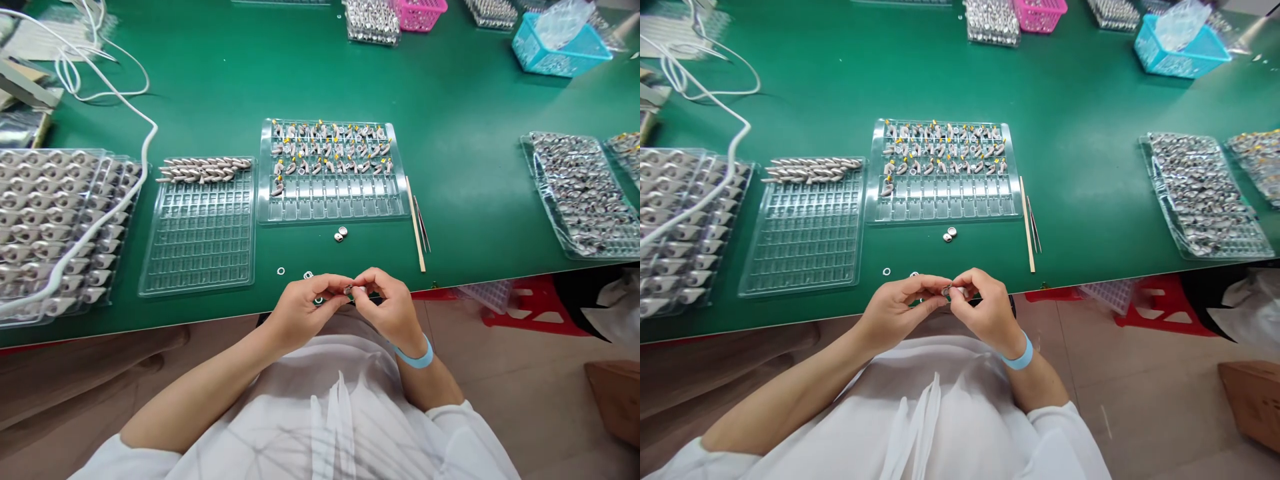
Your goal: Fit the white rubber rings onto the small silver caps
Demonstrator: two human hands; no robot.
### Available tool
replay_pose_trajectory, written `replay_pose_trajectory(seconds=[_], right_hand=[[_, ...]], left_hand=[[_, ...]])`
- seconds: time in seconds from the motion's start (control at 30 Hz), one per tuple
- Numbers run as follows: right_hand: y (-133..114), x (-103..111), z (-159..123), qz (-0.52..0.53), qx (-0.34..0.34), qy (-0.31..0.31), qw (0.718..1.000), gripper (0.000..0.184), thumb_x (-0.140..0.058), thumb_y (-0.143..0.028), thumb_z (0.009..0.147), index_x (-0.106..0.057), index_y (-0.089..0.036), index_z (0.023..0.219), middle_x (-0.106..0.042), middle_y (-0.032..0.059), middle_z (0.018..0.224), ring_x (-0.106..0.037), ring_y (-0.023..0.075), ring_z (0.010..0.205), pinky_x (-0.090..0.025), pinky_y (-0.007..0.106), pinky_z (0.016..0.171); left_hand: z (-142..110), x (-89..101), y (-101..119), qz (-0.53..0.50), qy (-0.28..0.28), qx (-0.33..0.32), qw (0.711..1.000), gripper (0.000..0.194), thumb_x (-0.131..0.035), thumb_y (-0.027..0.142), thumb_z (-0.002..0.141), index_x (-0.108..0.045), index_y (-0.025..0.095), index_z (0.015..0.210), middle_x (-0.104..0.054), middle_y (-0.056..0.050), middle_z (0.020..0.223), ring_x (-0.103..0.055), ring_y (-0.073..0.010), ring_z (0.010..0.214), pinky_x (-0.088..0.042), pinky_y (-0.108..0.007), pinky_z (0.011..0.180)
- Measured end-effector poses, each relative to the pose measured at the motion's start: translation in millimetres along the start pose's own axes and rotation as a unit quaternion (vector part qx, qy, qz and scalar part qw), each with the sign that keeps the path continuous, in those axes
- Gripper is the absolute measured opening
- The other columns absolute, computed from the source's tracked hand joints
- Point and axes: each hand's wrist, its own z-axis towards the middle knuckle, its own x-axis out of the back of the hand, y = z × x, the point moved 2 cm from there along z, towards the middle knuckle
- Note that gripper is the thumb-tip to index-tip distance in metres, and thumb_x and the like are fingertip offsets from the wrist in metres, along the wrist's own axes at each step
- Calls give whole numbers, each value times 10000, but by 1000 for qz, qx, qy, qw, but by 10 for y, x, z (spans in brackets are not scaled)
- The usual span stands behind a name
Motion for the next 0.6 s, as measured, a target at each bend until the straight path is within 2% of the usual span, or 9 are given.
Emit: replay_pose_trajectory(seconds=[0.17,0.3,0.6], right_hand=[[13,17,5,32,-31,-30,999,44,-609,-226,821,-643,-200,810,-645,2,726,-576,122,628,-489,246,599],[-22,72,36,48,-48,-74,995,82,-644,-254,810,-663,-187,767,-656,4,701,-569,116,607,-475,237,569],[-101,103,62,19,-20,-104,994,85,-637,-196,789,-670,-176,714,-643,1,670,-567,112,605,-470,235,571]], left_hand=[[12,25,3,86,8,-94,992,181,-613,168,891,-721,196,1032,-772,-29,850,-716,-147,739,-573,-232,697],[11,45,0,104,2,-157,982,189,-579,159,918,-705,202,1053,-756,-15,788,-691,-120,685,-548,-204,657],[4,55,-17,137,-1,-233,963,185,-557,142,932,-678,184,1065,-731,-15,755,-668,-110,657,-528,-194,646]])
